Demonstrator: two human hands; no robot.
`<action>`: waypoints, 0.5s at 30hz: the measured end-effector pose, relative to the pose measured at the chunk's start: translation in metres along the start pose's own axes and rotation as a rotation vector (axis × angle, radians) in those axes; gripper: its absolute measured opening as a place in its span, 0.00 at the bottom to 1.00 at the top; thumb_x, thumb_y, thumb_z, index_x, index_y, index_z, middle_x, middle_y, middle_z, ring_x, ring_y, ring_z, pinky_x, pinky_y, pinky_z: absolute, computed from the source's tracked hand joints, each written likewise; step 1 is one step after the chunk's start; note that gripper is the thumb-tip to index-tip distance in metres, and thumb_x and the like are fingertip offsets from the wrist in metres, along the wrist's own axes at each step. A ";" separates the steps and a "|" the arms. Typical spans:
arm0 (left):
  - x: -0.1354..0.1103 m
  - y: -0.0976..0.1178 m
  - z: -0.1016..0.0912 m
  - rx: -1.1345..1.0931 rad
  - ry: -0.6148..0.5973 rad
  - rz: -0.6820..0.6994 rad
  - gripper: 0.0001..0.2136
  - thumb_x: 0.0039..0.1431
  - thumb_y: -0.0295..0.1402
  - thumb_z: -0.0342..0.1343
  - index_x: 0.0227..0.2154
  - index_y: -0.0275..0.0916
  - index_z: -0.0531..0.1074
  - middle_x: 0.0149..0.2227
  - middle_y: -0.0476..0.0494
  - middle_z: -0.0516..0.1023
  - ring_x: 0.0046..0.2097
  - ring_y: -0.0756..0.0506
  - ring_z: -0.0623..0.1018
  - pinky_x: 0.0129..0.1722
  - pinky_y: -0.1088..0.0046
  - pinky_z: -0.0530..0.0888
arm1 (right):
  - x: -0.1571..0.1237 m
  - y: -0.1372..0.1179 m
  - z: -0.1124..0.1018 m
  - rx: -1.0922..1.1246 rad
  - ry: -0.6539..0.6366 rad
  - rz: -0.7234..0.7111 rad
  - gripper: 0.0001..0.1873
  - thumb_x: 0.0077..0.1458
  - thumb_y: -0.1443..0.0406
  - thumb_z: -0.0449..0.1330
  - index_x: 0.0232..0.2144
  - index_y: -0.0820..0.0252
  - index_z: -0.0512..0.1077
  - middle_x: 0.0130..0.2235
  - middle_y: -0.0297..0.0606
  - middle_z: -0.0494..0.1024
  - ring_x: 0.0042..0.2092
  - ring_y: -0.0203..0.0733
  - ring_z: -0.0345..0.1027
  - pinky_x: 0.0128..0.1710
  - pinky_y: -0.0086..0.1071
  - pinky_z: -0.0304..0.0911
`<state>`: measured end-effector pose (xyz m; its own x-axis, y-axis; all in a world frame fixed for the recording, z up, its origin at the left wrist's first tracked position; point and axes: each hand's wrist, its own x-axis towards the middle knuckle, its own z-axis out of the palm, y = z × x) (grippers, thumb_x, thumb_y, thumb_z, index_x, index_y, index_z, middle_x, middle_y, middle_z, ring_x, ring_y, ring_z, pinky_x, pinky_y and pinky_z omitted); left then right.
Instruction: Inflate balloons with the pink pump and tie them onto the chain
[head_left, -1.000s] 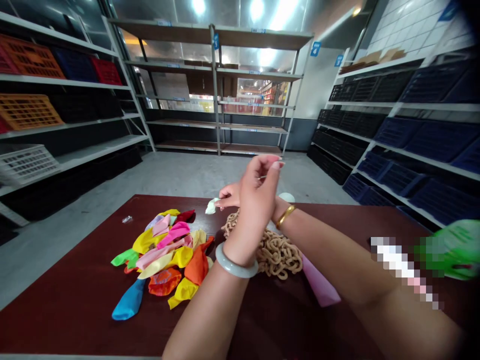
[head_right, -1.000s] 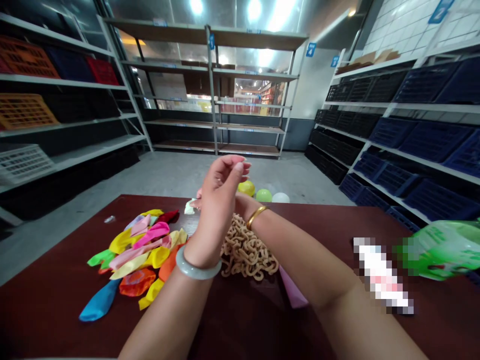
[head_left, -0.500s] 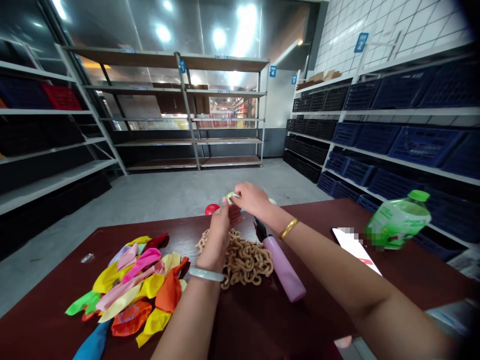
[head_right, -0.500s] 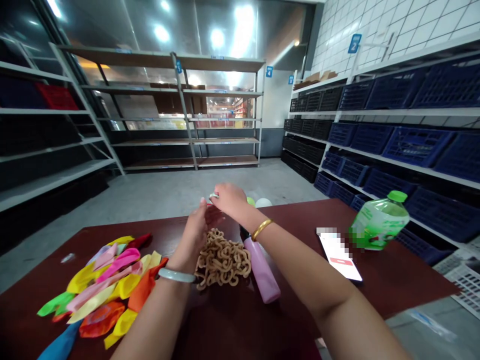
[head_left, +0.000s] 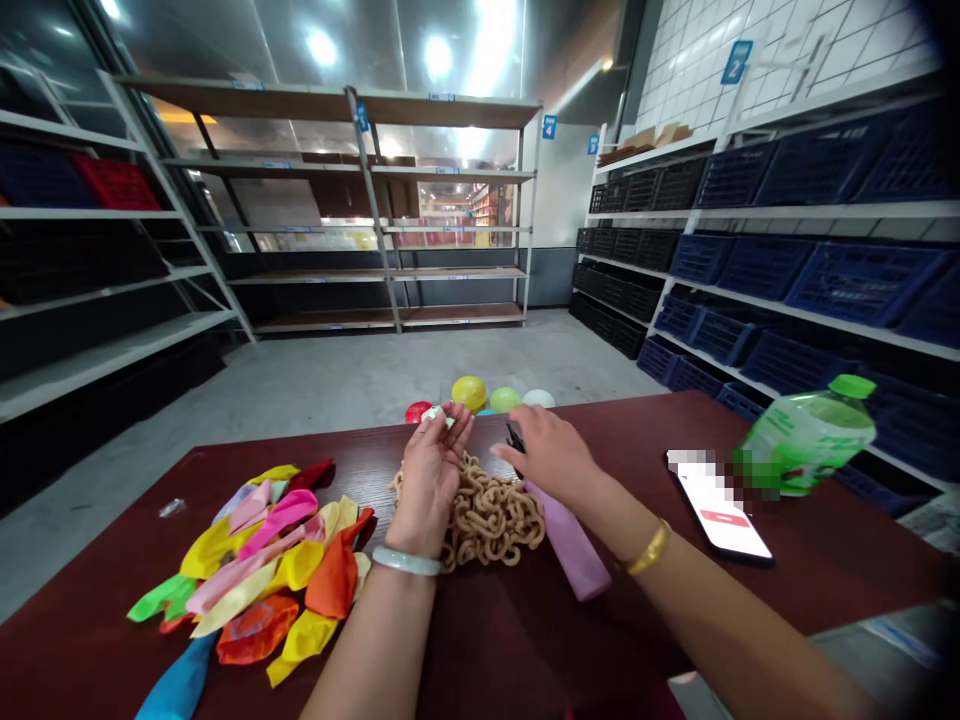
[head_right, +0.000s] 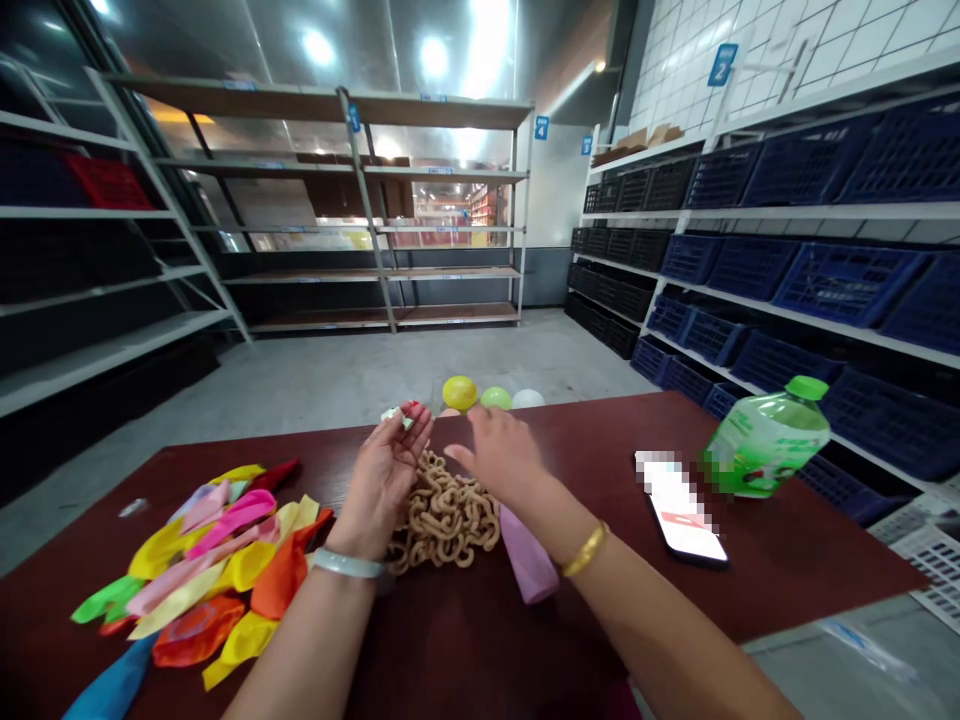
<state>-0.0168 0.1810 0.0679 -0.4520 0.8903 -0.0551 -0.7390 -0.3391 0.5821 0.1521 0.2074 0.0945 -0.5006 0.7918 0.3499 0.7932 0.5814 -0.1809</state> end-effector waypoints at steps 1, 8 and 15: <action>0.001 0.002 -0.001 -0.004 0.015 0.002 0.03 0.60 0.24 0.57 0.36 0.31 0.75 0.38 0.34 0.81 0.42 0.42 0.82 0.47 0.62 0.79 | -0.010 0.009 0.000 -0.038 -0.071 0.069 0.28 0.57 0.47 0.59 0.48 0.64 0.69 0.46 0.52 0.76 0.49 0.56 0.71 0.43 0.41 0.62; 0.010 0.005 -0.006 -0.028 0.048 -0.081 0.06 0.63 0.24 0.51 0.37 0.31 0.74 0.35 0.36 0.81 0.38 0.44 0.82 0.42 0.66 0.80 | -0.054 0.047 0.016 -0.026 -0.532 0.212 0.27 0.53 0.42 0.57 0.34 0.61 0.76 0.38 0.50 0.81 0.39 0.54 0.76 0.33 0.36 0.60; 0.016 0.009 -0.016 -0.023 0.117 -0.080 0.07 0.65 0.26 0.52 0.38 0.31 0.74 0.34 0.37 0.80 0.36 0.46 0.82 0.42 0.68 0.80 | -0.032 0.072 0.015 0.107 -0.377 0.227 0.32 0.50 0.42 0.61 0.44 0.63 0.74 0.41 0.52 0.80 0.41 0.57 0.75 0.34 0.38 0.62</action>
<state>-0.0387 0.1872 0.0590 -0.4454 0.8738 -0.1953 -0.7855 -0.2768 0.5535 0.2196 0.2265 0.0562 -0.4254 0.9026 -0.0656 0.8670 0.3856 -0.3155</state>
